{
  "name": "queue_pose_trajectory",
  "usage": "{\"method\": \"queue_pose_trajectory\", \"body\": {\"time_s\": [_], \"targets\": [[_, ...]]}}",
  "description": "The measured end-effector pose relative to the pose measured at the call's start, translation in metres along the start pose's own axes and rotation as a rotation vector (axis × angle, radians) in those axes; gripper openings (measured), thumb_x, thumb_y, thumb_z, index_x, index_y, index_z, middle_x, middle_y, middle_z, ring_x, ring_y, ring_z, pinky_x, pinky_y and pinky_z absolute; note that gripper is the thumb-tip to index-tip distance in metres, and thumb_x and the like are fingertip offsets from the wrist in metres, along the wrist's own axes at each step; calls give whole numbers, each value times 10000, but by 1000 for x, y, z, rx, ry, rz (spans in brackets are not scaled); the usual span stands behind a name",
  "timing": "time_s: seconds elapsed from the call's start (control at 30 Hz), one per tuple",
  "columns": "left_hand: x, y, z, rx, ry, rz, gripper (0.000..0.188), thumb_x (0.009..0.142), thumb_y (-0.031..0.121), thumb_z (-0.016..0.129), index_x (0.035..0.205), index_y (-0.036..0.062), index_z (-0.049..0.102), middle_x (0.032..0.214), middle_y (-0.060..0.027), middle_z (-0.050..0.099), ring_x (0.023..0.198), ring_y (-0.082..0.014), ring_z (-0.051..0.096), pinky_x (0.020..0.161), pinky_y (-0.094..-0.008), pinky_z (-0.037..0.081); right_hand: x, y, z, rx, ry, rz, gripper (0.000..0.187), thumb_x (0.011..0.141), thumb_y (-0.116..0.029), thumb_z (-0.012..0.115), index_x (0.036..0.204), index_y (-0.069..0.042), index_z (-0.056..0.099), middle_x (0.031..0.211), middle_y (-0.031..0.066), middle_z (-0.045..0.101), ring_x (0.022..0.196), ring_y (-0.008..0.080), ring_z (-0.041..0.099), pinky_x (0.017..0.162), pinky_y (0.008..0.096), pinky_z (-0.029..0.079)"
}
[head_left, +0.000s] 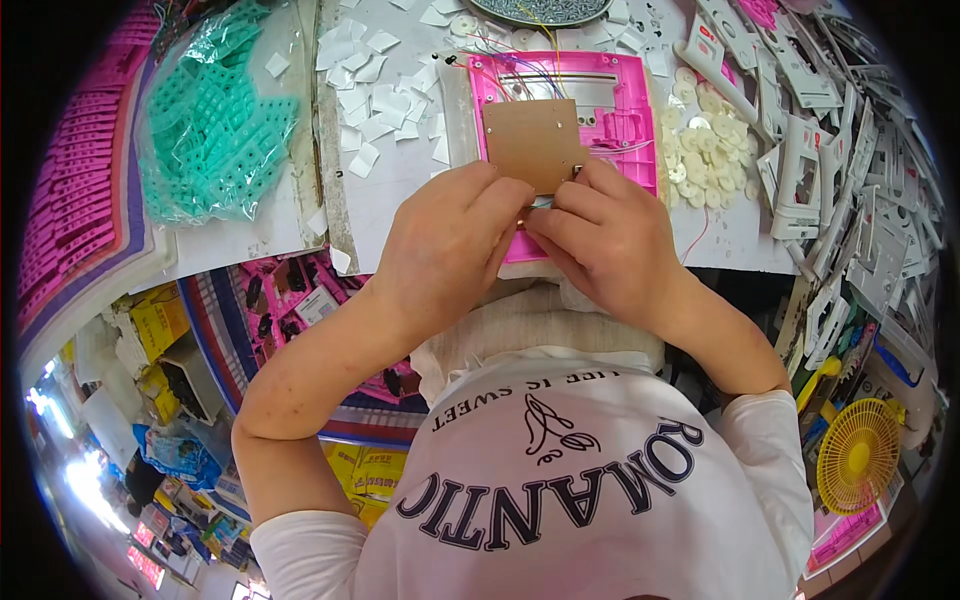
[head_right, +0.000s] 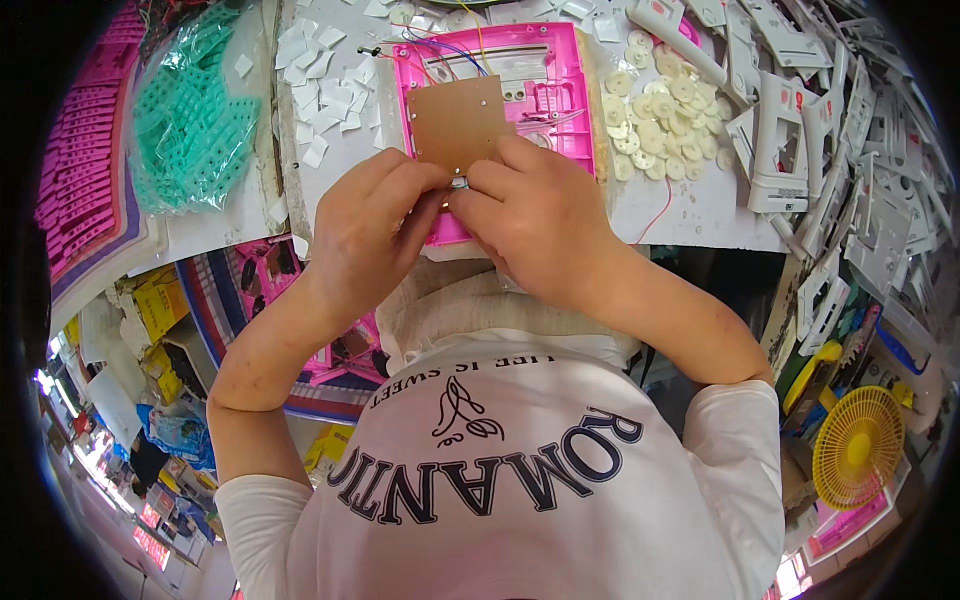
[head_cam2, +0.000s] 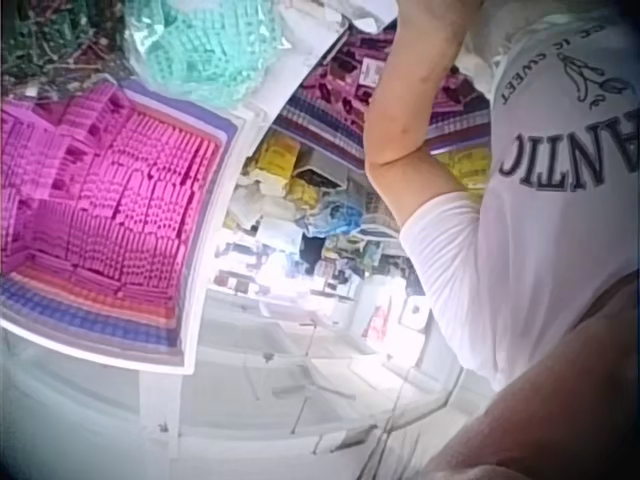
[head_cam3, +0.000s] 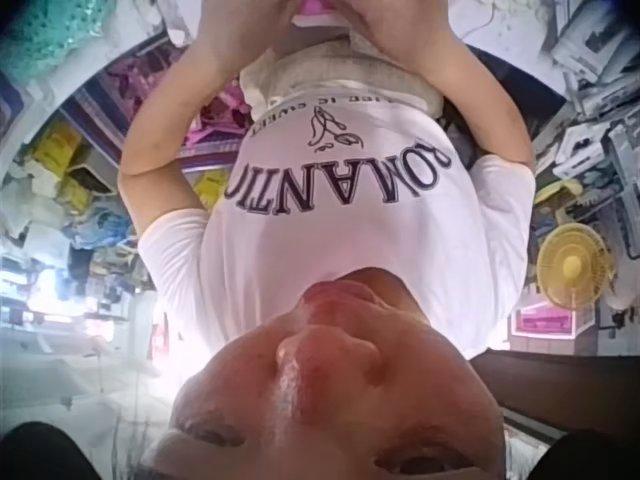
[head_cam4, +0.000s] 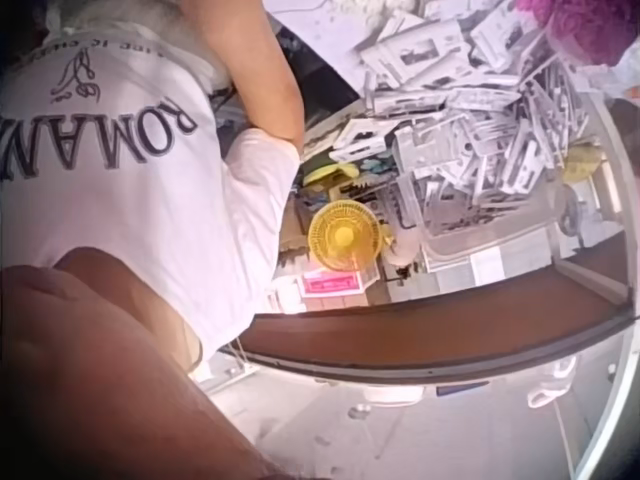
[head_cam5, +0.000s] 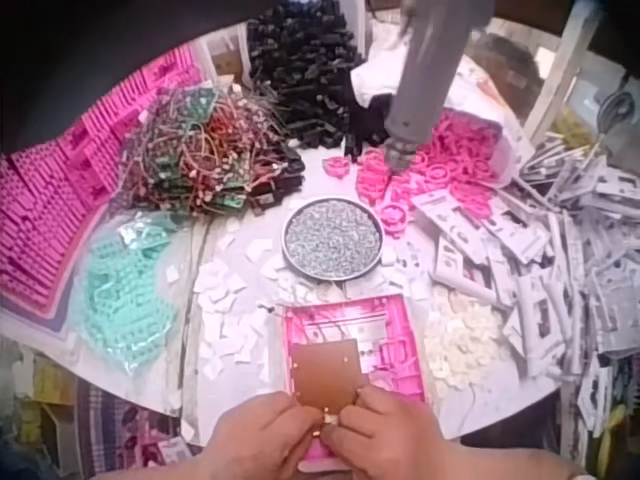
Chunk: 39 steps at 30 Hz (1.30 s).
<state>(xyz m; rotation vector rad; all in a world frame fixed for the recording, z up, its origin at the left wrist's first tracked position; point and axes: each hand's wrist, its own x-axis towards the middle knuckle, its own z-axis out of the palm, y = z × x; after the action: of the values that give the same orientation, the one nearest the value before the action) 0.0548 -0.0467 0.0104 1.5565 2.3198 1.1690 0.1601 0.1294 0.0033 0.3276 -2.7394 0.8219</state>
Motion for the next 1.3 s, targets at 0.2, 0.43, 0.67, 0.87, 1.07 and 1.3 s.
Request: {"method": "queue_pose_trajectory", "body": {"time_s": [0.2, 0.43, 0.67, 0.87, 1.07, 1.3], "targets": [[-3, -6, 4, 14, 9, 53, 276, 777, -56, 734, 1011, 40, 623, 816, -111, 608, 695, -301, 604, 596, -396, 483, 6, 1, -2, -31, -16, -46, 142, 682, -105, 710, 819, -82, 684, 806, 14, 579, 858, 241, 585, 628, 359, 529], [8, -13, -7, -591, -50, -465, 179, 886, -19, 699, 1032, 41, 615, 824, -41, 621, 674, -162, 582, 591, -280, 457, 3, -4, -19, -116, -182, -84, 191, 704, -131, 700, 885, -76, 716, 826, 20, 589, 892, 227, 579, 680, 352, 503], [23, -45, -18, -358, 607, -450, 274, 960, 57, 649, 1221, 12, 578, 932, -34, 625, 735, -76, 521, 654, -217, 419, -1, -1, -18, -53, -141, -82, 341, 683, -85, 731, 1023, -62, 738, 838, 36, 597, 804, 234, 561, 655, 353, 494], [-30, -15, -21, -132, 18, -267, 166, 872, 25, 703, 1027, 24, 644, 929, -93, 635, 774, -200, 599, 657, -302, 459, 6, -7, -17, -117, -193, -26, 374, 724, -106, 692, 1096, -72, 693, 837, 20, 596, 845, 217, 576, 669, 346, 480], [-51, -3, -28, -154, -168, -428, 138, 847, 29, 732, 957, 15, 650, 876, -95, 633, 757, -227, 597, 678, -302, 477, 5, -14, -25, -168, -310, -13, 478, 755, -123, 663, 1226, -42, 650, 891, 46, 600, 934, 217, 572, 705, 359, 472], [-48, -9, -36, -263, 174, -428, 87, 836, -46, 717, 894, 0, 671, 931, -81, 691, 778, -136, 595, 695, -264, 478, 11, -14, -39, -198, -438, -77, 582, 753, -143, 671, 1308, 19, 607, 930, 70, 602, 965, 242, 556, 824, 381, 474]]}}
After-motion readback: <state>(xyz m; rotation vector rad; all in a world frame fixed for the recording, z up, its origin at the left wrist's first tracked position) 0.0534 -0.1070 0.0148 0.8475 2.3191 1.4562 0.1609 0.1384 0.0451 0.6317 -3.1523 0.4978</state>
